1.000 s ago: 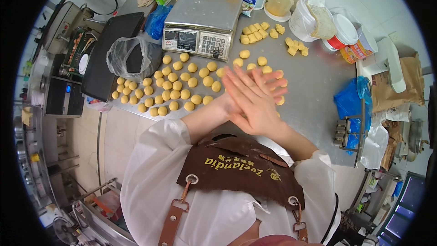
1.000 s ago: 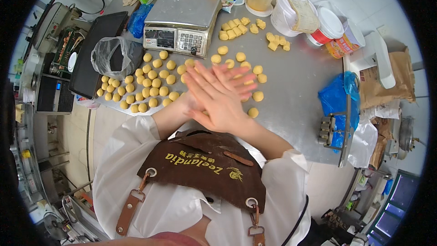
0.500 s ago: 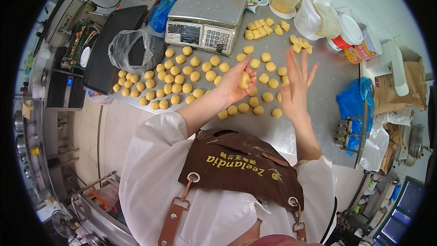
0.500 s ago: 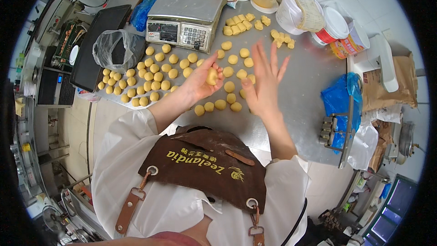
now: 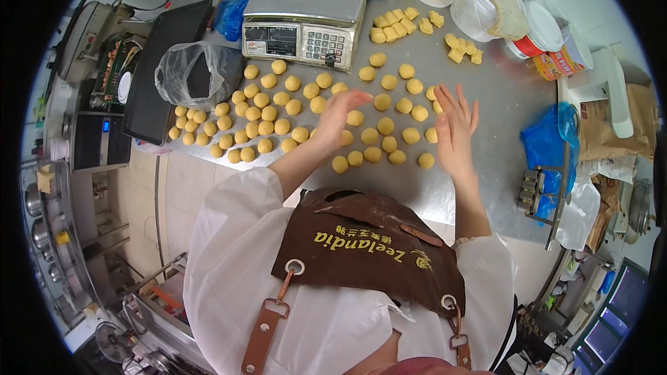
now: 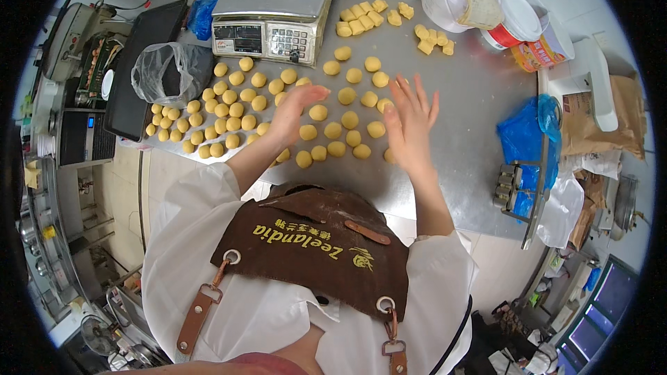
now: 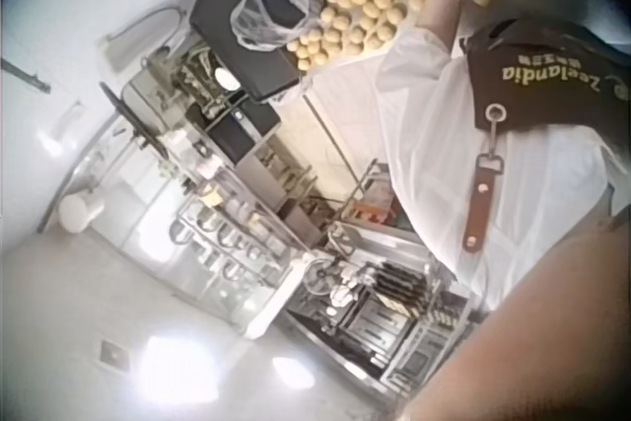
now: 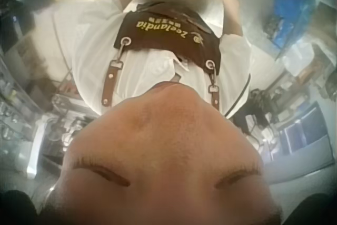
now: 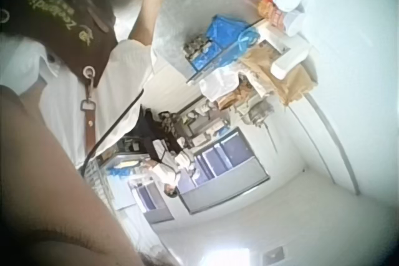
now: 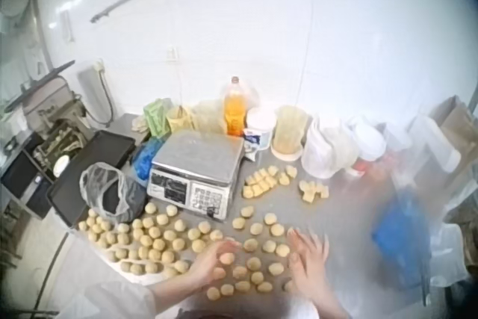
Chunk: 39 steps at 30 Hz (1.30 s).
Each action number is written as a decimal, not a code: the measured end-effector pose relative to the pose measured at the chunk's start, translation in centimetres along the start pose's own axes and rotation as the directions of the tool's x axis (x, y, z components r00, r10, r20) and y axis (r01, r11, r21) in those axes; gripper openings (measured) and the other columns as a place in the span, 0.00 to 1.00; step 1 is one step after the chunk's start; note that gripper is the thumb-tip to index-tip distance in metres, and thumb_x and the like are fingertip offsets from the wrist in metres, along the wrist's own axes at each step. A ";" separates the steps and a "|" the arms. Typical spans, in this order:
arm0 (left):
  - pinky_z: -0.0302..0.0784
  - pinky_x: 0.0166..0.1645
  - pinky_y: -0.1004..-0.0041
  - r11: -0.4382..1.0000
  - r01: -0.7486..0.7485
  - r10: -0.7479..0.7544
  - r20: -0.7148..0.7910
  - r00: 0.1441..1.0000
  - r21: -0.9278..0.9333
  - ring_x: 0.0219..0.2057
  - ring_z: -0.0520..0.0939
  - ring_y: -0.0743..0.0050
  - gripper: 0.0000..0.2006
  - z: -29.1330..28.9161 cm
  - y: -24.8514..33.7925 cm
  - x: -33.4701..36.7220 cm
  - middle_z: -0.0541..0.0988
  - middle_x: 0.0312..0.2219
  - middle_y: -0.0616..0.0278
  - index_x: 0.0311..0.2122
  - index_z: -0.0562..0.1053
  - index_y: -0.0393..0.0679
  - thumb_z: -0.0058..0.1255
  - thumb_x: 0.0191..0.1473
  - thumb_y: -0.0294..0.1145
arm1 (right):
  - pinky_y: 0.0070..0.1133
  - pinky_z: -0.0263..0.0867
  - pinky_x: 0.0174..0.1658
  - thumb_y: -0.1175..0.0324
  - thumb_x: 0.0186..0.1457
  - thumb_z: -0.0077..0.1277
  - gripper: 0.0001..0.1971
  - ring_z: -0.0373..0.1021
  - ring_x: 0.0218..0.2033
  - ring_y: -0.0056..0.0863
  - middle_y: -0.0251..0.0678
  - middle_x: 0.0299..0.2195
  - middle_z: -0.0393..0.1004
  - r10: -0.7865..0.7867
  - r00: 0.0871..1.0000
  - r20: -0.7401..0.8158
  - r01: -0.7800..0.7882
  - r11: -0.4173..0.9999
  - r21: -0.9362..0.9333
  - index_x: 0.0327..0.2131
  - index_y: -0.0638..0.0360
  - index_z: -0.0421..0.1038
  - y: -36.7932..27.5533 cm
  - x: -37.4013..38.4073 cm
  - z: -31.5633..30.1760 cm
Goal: The person rolls small pieces of dough into uniform spheres by hand on a stainless steel bakery counter.
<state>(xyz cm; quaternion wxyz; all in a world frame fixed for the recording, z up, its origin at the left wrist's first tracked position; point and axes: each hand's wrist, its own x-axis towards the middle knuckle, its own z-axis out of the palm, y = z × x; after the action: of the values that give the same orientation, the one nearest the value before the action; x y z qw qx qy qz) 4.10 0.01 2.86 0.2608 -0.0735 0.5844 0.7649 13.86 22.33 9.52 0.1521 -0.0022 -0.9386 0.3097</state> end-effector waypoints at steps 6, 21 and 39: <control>0.66 0.58 0.68 0.996 -0.092 0.093 -0.009 0.996 0.016 0.49 0.77 0.67 0.15 -1.0 -0.4 1.6 0.80 0.40 0.57 0.40 0.74 0.36 0.40 0.63 0.37 | 0.38 0.44 0.65 0.54 0.61 0.47 0.21 0.57 0.63 0.42 0.43 0.55 0.70 0.036 0.999 0.020 -0.034 0.993 -0.113 0.50 0.60 0.72 5.6 5.5 3.9; 0.69 0.56 0.66 0.970 0.119 -0.120 0.005 0.993 -0.211 0.46 0.79 0.64 0.15 -2.3 -1.8 1.7 0.80 0.40 0.55 0.40 0.72 0.39 0.38 0.65 0.41 | 0.27 0.54 0.57 0.63 0.46 0.61 0.20 0.62 0.54 0.28 0.27 0.42 0.75 -0.267 0.901 0.344 0.401 0.815 -0.418 0.46 0.48 0.76 12.9 22.5 19.3; 0.66 0.24 0.77 0.734 0.466 -0.441 0.176 0.880 -0.493 0.22 0.74 0.77 0.19 4.0 3.9 -0.6 0.75 0.24 0.70 0.25 0.70 0.52 0.53 0.58 0.55 | 0.38 0.44 0.61 0.51 0.54 0.54 0.23 0.57 0.60 0.38 0.30 0.58 0.68 -0.376 0.926 -0.038 0.362 0.912 -0.195 0.52 0.46 0.74 -6.6 2.2 2.3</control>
<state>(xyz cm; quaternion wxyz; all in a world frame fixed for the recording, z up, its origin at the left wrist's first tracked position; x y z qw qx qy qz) 3.52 2.80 7.67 0.4229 -0.2637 0.3127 0.8086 11.73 15.87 12.28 0.2419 0.1494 -0.9403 0.1869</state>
